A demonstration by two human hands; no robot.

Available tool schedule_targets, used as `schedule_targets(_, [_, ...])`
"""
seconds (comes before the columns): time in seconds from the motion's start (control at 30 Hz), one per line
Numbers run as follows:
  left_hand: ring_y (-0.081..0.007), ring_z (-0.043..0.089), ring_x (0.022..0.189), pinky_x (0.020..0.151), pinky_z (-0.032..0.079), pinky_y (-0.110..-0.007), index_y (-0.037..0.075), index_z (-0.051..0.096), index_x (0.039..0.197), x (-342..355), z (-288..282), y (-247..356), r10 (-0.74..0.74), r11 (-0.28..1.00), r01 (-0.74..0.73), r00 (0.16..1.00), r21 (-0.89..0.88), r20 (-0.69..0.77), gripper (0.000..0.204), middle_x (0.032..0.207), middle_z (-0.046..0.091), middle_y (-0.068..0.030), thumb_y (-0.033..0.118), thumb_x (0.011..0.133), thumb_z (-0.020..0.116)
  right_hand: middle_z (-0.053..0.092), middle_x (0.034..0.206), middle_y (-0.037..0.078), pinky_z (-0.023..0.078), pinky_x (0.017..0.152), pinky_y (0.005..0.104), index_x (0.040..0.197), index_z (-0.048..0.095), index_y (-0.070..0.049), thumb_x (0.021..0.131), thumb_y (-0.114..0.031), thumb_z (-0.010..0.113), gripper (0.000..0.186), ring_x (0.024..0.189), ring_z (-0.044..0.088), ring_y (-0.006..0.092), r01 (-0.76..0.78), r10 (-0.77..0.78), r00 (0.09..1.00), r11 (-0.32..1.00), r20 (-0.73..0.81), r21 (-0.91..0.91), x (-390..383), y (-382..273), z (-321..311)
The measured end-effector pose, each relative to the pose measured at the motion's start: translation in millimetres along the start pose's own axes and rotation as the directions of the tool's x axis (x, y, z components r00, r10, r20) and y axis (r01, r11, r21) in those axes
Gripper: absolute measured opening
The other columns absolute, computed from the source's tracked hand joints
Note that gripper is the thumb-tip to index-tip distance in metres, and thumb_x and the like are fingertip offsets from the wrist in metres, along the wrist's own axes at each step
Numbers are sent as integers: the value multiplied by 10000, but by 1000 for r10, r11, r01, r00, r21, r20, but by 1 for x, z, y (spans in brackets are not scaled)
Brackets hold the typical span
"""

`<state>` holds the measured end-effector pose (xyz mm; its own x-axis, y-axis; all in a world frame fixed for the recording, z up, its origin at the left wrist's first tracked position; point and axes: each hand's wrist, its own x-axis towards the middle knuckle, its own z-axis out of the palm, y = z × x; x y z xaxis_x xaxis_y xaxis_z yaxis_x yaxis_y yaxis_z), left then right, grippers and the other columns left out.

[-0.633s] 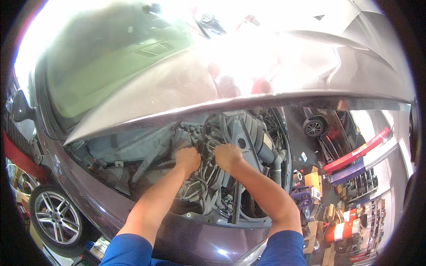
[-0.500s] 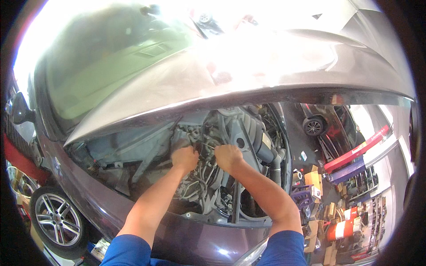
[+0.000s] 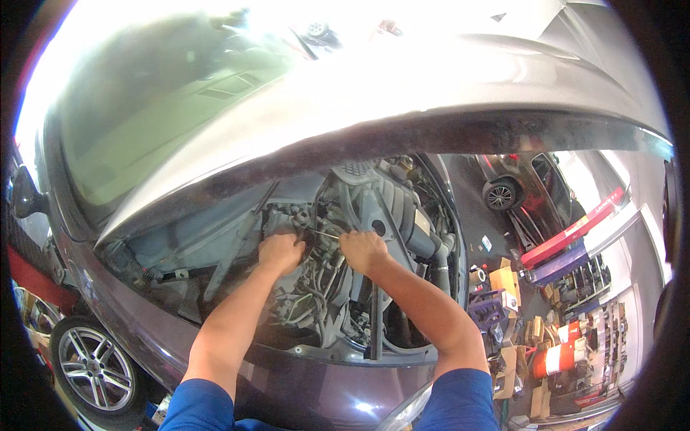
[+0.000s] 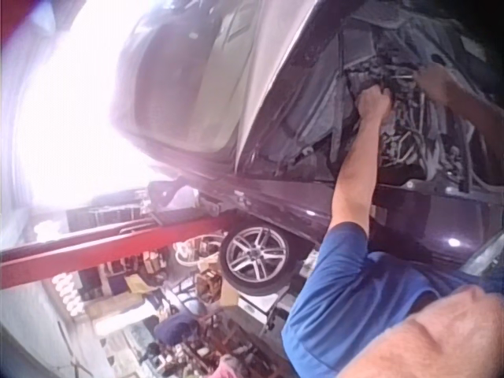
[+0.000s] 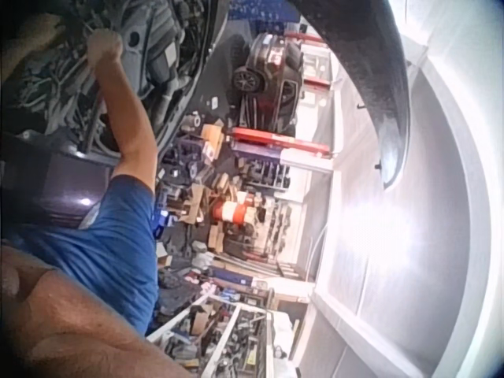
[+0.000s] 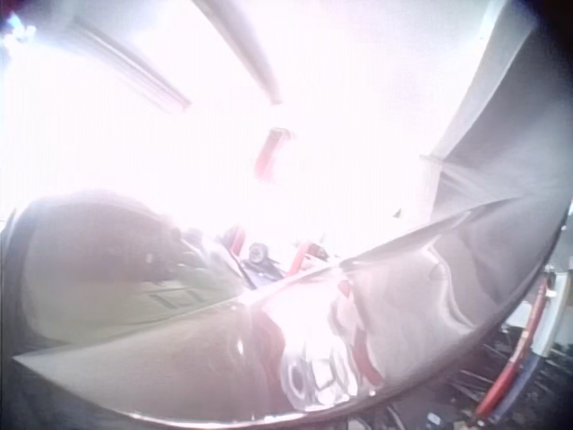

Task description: The person works under the hood of a car, using a wrench to loosen and tighten bolts on engine components. He walks to a tool cart to retrieve a different wrench, then returns to continue adjusting parts within the engine bay.

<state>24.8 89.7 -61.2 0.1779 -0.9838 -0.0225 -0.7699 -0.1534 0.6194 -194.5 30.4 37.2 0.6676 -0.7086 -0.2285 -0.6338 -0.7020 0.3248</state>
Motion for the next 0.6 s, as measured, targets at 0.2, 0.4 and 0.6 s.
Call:
schedule_targets(0.2, [-464, 716, 1059, 936, 556, -544, 54, 793, 1048, 6, 4, -18, 82, 988, -82, 997, -130, -2, 433, 1074, 769, -242, 453, 978, 640, 759, 1089, 170, 613, 858, 503, 1094, 680, -40, 928, -143, 615, 206, 1032, 762, 377, 36, -36, 999, 999, -8, 1, 15, 11, 15])
schedule_targets(0.4, [-458, 700, 1117, 974, 535, -509, 18, 770, 1087, -11, 2, -43, -136, 825, 107, 991, -555, -11, 433, 1111, 763, -247, 428, 977, 683, 745, 1034, 174, 592, 834, 539, 1087, 665, -65, 910, -156, 630, 202, 996, 743, 421, -1, 6, 998, 996, -61, 89, 19, 12, 24])
schedule_targets(0.6, [-307, 530, 1423, 1177, 393, -422, -24, 504, 1542, -11, -16, -55, -393, 315, 239, 914, -918, 103, 789, 1529, 580, -195, 565, 1034, 640, 764, 981, 232, 581, 841, 563, 1101, 701, -48, 969, -176, 614, 204, 963, 738, 466, -135, 154, 987, 933, -32, 333, -44, -10, 15])
